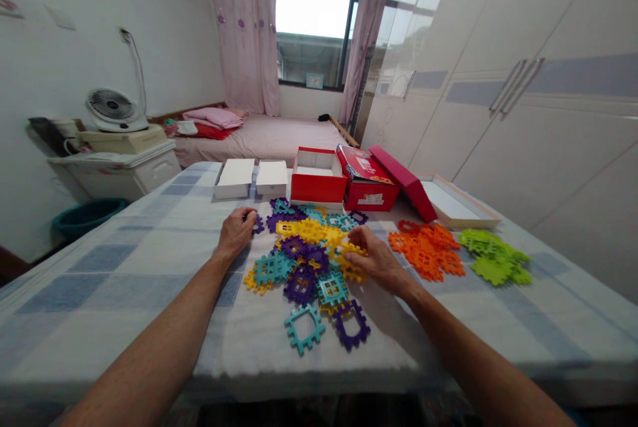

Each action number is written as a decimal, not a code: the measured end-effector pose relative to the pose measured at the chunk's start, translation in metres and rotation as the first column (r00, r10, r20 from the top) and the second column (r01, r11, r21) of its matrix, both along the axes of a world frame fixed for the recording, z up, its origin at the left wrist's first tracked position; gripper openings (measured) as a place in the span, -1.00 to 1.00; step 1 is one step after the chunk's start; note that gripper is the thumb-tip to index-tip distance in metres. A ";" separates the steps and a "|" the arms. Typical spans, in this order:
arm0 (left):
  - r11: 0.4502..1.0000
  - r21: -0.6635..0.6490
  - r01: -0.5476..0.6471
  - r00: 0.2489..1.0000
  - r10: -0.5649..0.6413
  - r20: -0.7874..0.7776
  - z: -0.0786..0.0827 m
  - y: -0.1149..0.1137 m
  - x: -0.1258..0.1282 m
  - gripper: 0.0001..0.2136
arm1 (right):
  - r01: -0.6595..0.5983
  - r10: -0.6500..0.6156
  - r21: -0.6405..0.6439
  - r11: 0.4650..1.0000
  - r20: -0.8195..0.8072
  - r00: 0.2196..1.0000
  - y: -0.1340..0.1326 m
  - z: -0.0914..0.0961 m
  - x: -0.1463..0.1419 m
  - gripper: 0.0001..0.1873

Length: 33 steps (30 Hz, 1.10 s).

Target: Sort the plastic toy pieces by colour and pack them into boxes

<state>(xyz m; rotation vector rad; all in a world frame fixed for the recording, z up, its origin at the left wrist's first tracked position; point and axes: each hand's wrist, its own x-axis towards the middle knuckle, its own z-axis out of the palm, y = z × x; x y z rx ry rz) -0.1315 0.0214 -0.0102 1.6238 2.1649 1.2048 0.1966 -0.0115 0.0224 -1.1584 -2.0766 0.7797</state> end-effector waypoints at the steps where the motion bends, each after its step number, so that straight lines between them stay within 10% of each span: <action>1: 1.000 0.000 0.000 1.000 0.000 0.000 0.000 0.000 0.000 -0.63 | 0.023 -0.025 -0.026 0.999 -0.055 0.998 0.002 0.001 0.003 -0.65; 11: 1.000 -0.002 -0.007 1.000 0.007 -0.023 0.001 0.000 0.001 -0.64 | 0.053 -0.108 -0.295 0.954 -0.174 0.979 0.021 0.018 0.050 -0.59; 21: 0.999 -0.042 -0.008 0.999 0.007 -0.033 0.002 -0.001 0.001 -0.63 | 0.186 -0.201 0.078 0.979 0.419 0.885 0.021 0.005 0.035 -0.73; 33: 0.998 -0.057 -0.002 0.997 -0.002 -0.071 0.005 -0.003 0.002 -0.62 | 0.186 -0.234 0.155 0.970 0.402 0.885 0.024 -0.003 0.037 -0.69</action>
